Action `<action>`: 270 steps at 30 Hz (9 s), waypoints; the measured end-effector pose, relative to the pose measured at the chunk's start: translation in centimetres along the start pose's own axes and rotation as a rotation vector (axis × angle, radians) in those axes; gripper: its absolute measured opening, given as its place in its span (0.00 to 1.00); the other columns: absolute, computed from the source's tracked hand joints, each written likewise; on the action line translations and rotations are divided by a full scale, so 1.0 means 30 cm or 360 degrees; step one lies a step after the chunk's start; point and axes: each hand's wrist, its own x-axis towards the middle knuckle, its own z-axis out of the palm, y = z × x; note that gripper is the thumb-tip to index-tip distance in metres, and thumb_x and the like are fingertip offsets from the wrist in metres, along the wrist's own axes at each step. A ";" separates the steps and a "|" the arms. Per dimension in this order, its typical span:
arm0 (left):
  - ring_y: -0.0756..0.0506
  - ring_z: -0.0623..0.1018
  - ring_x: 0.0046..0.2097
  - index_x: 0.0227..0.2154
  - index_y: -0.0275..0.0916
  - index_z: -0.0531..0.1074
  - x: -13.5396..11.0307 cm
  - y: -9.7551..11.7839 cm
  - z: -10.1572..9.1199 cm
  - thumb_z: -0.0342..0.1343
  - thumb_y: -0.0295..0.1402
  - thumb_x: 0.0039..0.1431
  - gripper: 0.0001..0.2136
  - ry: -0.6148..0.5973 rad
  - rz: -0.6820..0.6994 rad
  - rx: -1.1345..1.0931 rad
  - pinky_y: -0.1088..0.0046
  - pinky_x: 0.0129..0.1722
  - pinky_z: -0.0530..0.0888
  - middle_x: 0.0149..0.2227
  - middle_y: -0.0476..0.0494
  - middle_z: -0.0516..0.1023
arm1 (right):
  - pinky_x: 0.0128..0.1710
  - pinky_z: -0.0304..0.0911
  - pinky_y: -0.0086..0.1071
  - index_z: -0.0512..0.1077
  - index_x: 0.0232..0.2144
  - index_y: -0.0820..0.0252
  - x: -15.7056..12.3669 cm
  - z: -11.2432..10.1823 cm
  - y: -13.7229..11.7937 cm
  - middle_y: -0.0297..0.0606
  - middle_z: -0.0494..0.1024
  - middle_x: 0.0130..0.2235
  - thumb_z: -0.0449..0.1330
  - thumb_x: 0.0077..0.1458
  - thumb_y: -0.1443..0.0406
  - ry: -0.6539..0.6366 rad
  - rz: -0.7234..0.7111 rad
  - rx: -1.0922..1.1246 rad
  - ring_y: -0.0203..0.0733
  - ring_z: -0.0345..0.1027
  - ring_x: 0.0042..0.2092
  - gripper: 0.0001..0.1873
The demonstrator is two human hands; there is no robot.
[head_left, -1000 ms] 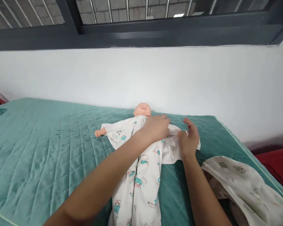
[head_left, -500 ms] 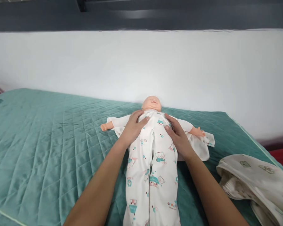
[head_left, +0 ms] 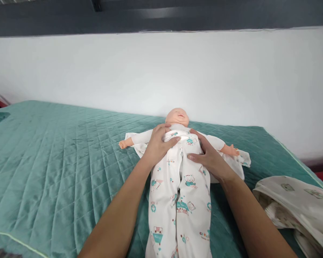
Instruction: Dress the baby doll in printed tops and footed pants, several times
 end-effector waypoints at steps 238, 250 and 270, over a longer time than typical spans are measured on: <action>0.35 0.75 0.56 0.56 0.45 0.68 -0.751 0.081 -0.175 0.69 0.33 0.50 0.30 -0.0320 0.0037 0.0330 0.53 0.58 0.70 0.56 0.39 0.76 | 0.34 0.61 0.36 0.70 0.39 0.55 -0.770 0.287 -0.194 0.39 0.80 0.35 0.66 0.51 0.46 0.0475 0.0123 -0.0894 0.49 0.73 0.37 0.23; 0.43 0.79 0.43 0.43 0.44 0.76 -0.804 0.221 -0.328 0.61 0.29 0.52 0.14 -0.0612 -0.0220 -0.0098 0.69 0.42 0.75 0.43 0.49 0.82 | 0.28 0.57 0.31 0.73 0.30 0.57 -0.790 0.192 -0.384 0.32 0.74 0.29 0.71 0.49 0.52 -0.0237 0.0422 -0.0127 0.40 0.66 0.30 0.17; 0.41 0.79 0.44 0.50 0.44 0.75 -0.405 0.658 -0.578 0.57 0.39 0.53 0.20 -0.1468 0.0191 0.0770 0.71 0.39 0.73 0.49 0.45 0.81 | 0.30 0.58 0.30 0.78 0.33 0.60 -0.487 0.085 -0.757 0.36 0.75 0.31 0.62 0.57 0.41 -0.1037 0.0396 -0.0384 0.37 0.64 0.31 0.28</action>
